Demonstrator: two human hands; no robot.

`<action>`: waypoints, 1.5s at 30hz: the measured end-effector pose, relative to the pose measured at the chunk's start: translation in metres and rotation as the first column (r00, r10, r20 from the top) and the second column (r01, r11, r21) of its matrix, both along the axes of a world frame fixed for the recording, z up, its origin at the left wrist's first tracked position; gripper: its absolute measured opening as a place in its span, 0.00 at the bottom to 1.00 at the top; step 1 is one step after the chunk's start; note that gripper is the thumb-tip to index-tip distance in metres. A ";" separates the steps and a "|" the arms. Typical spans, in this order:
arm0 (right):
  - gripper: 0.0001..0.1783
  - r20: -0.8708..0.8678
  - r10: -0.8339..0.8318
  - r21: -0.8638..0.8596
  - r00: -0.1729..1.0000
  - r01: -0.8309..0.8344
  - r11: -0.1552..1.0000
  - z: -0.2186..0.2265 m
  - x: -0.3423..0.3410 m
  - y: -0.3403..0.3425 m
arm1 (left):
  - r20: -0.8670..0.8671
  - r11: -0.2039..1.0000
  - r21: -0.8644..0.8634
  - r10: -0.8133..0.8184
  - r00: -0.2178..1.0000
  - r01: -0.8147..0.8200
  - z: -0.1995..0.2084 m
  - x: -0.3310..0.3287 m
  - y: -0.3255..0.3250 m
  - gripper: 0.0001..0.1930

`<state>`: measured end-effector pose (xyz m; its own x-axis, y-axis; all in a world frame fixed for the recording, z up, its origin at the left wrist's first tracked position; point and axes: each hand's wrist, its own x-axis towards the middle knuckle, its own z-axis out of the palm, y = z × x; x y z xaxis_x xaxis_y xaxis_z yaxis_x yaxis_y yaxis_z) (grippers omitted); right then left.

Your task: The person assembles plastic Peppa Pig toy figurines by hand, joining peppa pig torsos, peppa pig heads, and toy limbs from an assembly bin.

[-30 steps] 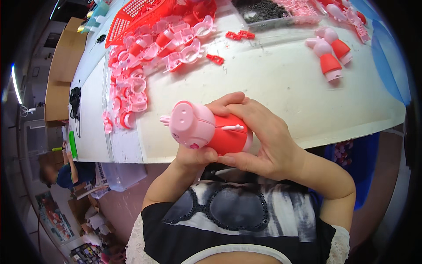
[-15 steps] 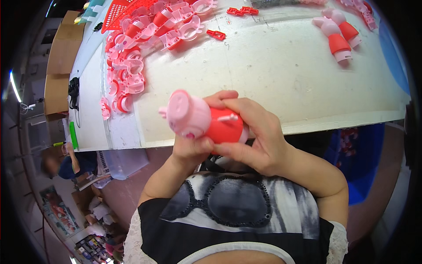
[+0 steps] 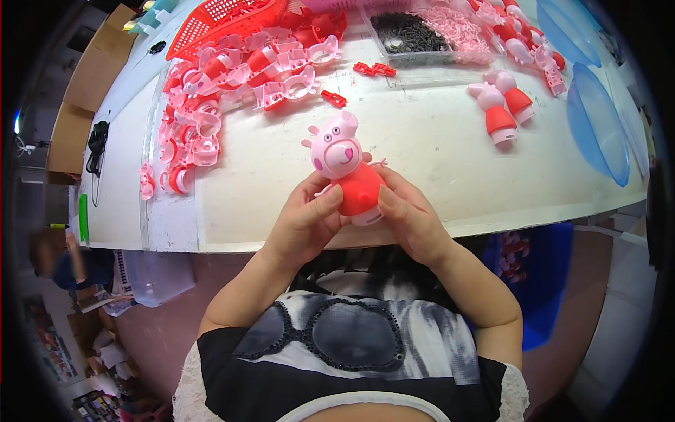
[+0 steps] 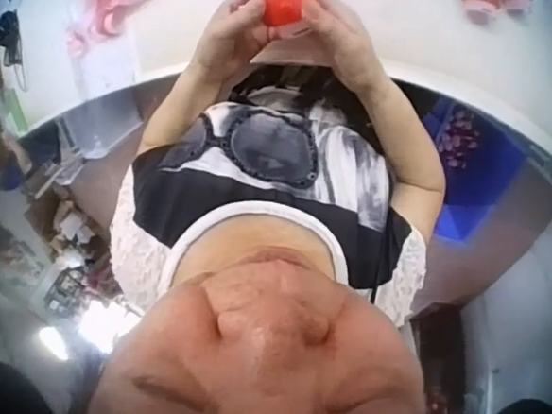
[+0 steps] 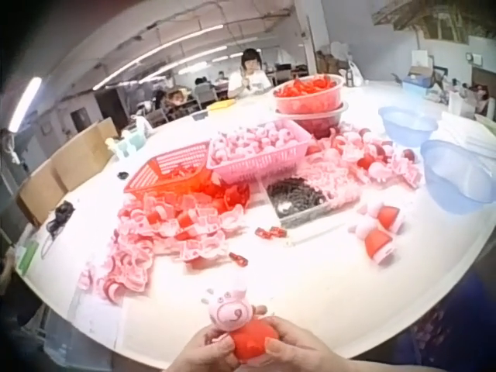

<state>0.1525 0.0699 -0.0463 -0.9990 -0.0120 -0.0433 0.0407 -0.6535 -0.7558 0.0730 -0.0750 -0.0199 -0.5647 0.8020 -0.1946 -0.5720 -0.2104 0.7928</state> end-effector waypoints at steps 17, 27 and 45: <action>0.29 -0.067 -0.092 0.362 0.994 0.110 0.925 0.009 0.008 0.015 | -0.197 0.990 0.035 0.141 0.970 -0.136 -0.007 -0.009 0.008 0.23; 0.28 0.008 0.157 -0.142 0.988 -0.155 0.978 -0.007 0.006 0.014 | -0.539 0.991 -0.061 0.067 0.840 -0.118 0.007 0.001 0.002 0.31; 0.37 -0.109 -0.173 0.351 0.979 0.201 0.915 0.018 0.019 0.013 | -0.264 0.974 0.216 0.118 0.957 -0.061 0.000 -0.005 -0.005 0.34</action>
